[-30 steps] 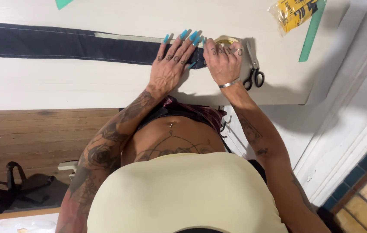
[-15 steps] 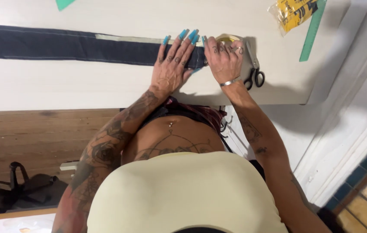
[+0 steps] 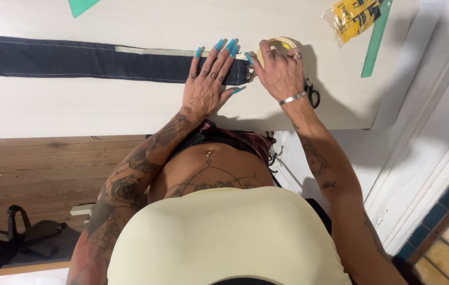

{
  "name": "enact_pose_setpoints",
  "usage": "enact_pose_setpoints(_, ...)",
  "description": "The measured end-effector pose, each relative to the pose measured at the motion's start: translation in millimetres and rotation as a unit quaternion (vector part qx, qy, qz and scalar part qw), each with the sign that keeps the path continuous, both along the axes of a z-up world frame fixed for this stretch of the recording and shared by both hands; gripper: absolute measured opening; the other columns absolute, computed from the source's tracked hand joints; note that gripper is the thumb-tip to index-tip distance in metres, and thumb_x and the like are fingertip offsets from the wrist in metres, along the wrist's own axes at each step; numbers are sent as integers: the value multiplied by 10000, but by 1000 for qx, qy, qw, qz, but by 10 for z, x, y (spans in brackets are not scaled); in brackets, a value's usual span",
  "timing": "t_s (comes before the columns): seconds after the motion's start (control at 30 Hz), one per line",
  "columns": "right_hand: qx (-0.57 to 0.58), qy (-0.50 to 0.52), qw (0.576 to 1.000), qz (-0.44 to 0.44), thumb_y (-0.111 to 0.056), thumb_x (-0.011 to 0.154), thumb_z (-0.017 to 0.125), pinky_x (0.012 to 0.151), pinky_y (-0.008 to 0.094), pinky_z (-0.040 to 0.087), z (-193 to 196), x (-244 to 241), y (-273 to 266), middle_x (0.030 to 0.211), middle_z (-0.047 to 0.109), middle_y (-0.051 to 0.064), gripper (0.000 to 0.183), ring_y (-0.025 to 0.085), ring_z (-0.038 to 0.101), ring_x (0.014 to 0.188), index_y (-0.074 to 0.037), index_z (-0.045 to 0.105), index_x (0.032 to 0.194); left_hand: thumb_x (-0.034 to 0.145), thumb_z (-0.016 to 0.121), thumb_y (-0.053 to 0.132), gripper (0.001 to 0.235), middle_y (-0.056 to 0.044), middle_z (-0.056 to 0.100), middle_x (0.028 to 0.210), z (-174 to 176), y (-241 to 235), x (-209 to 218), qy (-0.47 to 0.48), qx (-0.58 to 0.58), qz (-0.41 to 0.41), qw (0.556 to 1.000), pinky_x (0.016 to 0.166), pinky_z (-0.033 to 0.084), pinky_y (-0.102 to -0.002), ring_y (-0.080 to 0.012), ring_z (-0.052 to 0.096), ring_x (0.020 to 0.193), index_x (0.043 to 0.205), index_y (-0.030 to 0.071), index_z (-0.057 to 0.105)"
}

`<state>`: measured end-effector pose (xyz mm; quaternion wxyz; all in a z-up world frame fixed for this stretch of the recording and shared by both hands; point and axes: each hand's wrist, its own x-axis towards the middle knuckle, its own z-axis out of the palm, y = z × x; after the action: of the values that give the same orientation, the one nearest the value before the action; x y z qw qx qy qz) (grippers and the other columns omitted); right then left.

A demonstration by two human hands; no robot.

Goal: Applying masking tape along the edge of a long strip of dark leather on a workbench.

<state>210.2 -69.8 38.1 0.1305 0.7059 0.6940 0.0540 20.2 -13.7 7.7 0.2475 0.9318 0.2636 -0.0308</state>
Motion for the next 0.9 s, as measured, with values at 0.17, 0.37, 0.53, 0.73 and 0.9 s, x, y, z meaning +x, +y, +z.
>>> enact_pose_setpoints(0.17, -19, 6, 995, 102, -365, 940, 499, 630, 274, 391, -16, 104, 7, 685, 582, -40, 201, 113, 485, 445, -193, 482, 1041, 928, 391, 506, 684, -57, 98, 1446, 19, -7, -7, -15, -2, 4, 1000, 1069, 59, -477, -239, 76, 1327, 1412, 84, 158)
enact_pose_setpoints(0.37, -163, 168, 972, 30, -307, 933, 507, 616, 355, 480, 196, 135, 210, 519, 476, -10, 194, 136, 478, 445, -147, 556, 1030, 931, 366, 528, 681, -50, 108, 1447, -58, -29, -5, -18, 2, 10, 1000, 1064, 61, -476, -228, 69, 1322, 1412, 94, 158)
enact_pose_setpoints(0.53, -337, 230, 910, -81, -229, 919, 480, 781, 440, 441, 529, 82, 558, 574, 551, 66, 196, 221, 551, 567, -86, 538, 1041, 907, 442, 503, 720, -37, 74, 1455, 57, 13, 3, 12, 0, -2, 1000, 1077, 60, -463, -229, 70, 1337, 1414, 122, 103)
enact_pose_setpoints(0.73, -318, 166, 933, 39, -266, 889, 553, 671, 371, 474, 485, 120, 646, 524, 584, 72, 197, 201, 574, 521, -147, 592, 1042, 905, 438, 500, 710, -45, 90, 1452, -15, 3, -13, -2, 9, 8, 1000, 1071, 68, -467, -225, 60, 1330, 1416, 113, 132)
enact_pose_setpoints(0.9, -328, 184, 926, -22, -309, 897, 522, 548, 377, 453, 540, 33, 654, 580, 614, 100, 199, 260, 575, 549, -155, 647, 909, 885, 475, 507, 748, -41, 71, 1452, 23, 22, -13, 6, 4, 2, 1000, 1080, 68, -465, -222, 56, 1334, 1414, 119, 117)
